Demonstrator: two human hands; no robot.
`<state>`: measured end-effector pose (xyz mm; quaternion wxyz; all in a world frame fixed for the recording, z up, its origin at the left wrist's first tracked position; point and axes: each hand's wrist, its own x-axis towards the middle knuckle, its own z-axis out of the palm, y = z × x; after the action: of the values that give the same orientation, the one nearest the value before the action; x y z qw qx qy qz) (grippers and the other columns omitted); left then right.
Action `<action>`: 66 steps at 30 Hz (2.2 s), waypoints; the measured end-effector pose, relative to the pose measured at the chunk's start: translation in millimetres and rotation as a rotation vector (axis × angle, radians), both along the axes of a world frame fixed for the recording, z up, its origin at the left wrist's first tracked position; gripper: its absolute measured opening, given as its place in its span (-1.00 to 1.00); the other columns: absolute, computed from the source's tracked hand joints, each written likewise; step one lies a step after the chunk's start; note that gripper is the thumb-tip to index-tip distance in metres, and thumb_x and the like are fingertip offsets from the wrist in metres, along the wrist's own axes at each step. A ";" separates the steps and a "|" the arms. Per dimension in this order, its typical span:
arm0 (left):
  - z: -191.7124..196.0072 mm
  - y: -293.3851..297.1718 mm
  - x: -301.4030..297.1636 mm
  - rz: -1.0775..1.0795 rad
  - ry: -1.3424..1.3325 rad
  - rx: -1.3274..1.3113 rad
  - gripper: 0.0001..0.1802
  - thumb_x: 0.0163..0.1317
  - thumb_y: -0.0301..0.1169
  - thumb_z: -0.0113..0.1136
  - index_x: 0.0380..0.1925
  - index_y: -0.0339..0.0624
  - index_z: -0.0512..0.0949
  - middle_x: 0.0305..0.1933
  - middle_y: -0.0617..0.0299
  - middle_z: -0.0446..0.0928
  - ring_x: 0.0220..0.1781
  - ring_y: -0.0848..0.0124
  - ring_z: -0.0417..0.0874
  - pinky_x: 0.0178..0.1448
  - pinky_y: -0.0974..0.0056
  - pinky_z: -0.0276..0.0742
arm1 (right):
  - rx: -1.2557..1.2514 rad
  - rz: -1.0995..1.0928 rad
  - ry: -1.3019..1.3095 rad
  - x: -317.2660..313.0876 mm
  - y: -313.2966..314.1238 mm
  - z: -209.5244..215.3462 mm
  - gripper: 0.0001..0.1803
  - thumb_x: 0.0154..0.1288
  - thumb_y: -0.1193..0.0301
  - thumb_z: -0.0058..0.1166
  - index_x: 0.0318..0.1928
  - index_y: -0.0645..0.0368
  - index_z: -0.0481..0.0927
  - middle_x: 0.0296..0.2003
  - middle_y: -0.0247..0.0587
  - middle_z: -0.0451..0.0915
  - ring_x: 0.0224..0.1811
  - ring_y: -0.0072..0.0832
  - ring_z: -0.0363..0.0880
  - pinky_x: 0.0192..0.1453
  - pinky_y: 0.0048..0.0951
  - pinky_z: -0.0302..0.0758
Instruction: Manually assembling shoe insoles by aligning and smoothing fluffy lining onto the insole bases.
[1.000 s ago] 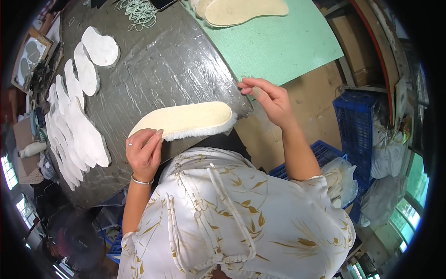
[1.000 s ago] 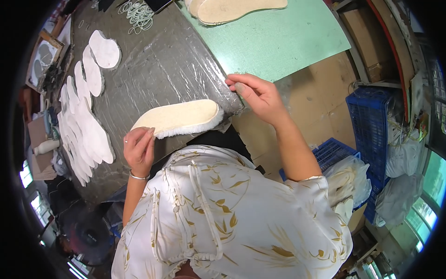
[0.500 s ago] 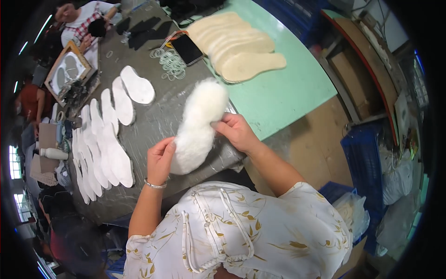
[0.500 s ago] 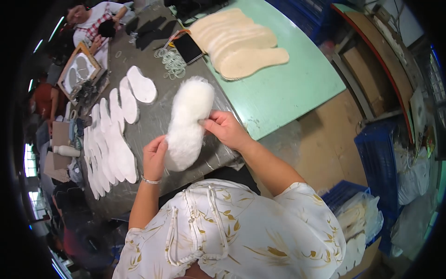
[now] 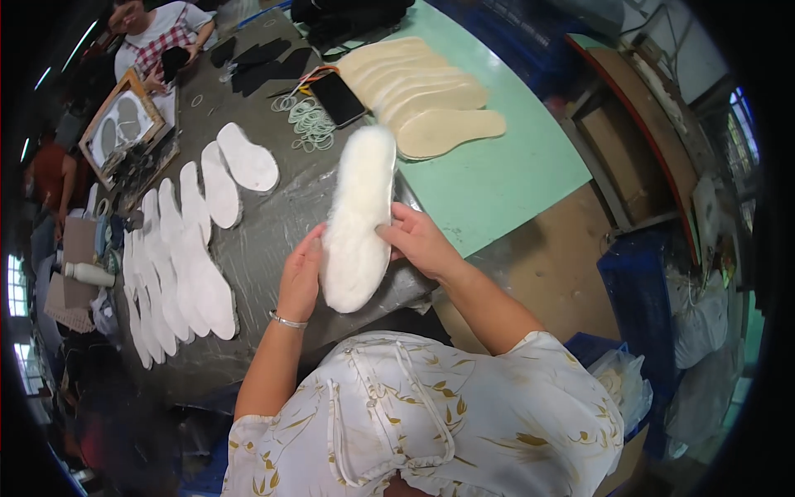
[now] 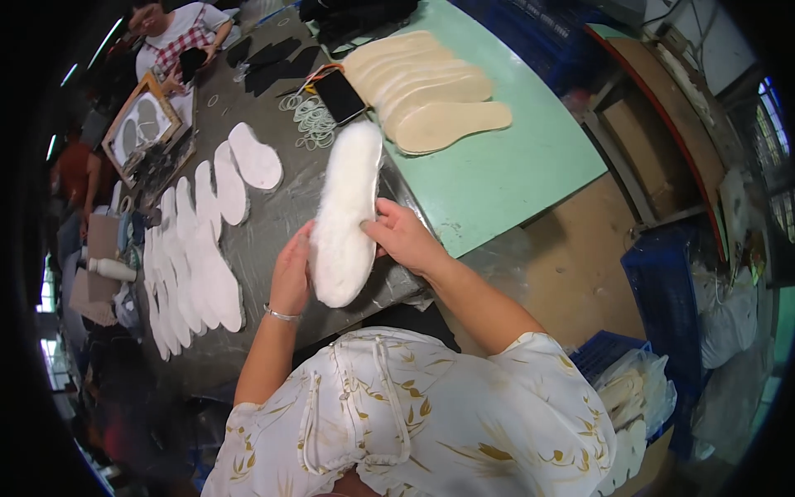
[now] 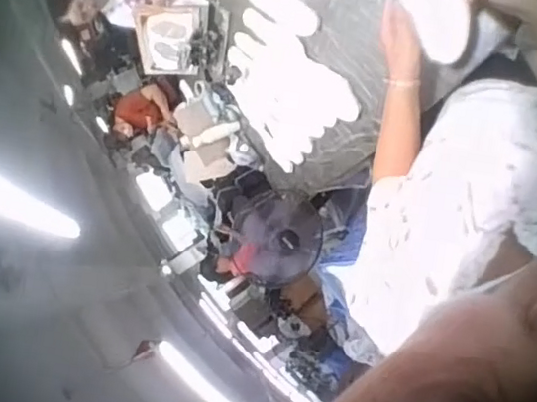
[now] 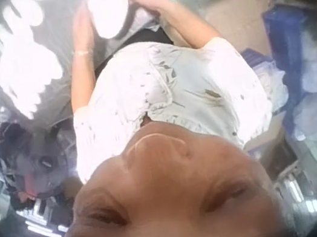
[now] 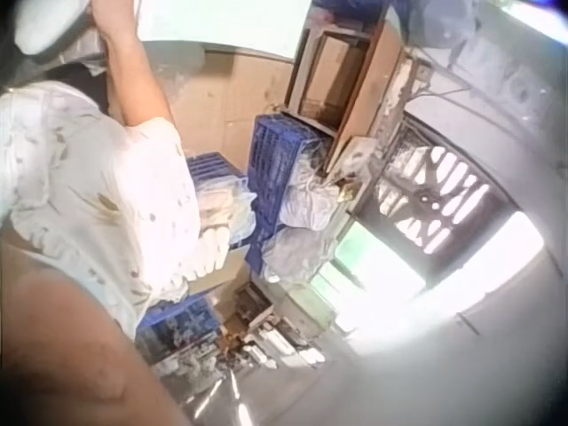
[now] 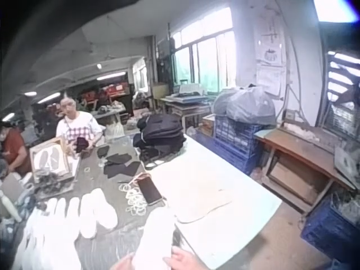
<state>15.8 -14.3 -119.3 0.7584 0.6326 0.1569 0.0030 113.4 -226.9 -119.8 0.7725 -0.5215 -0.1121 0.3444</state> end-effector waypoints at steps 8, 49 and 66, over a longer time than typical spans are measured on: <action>-9.9 7.1 -13.6 -0.015 0.034 0.188 -0.60 0.44 -0.28 0.06 0.17 -0.26 0.46 0.09 0.18 0.55 -0.09 0.48 0.61 -0.06 0.39 0.49 | -0.269 -0.639 -0.085 74.4 -87.8 -8.1 -0.66 0.40 0.36 -0.01 0.06 0.35 0.50 -0.20 -0.19 0.65 -0.29 -0.50 0.68 -0.38 -0.52 0.64; -31.0 145.4 -210.5 0.684 -0.001 1.353 -0.48 -0.02 -0.50 0.31 0.01 -0.26 0.43 0.07 -0.05 0.47 0.08 -0.01 0.48 0.16 0.04 0.39 | -0.258 0.518 -1.335 -69.2 216.4 -23.4 -0.84 0.17 0.36 0.23 -0.24 0.12 0.64 -0.31 -0.14 0.62 -0.29 -0.15 0.63 -0.23 -0.23 0.57; -48.1 213.2 -225.9 0.520 -0.026 1.502 -0.76 0.05 -0.50 0.20 -0.22 -0.12 0.57 -0.25 0.19 0.57 -0.04 0.17 0.56 0.02 0.09 0.38 | -0.300 0.266 -1.369 -100.2 345.4 42.7 -0.83 0.13 0.33 0.18 -0.37 0.19 0.61 -0.38 -0.13 0.61 -0.40 -0.21 0.63 -0.27 -0.25 0.55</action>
<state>-210.1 198.9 -167.4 0.1056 0.9178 0.2469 0.2923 13.1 118.5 -77.1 0.4000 -0.7032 -0.5862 0.0429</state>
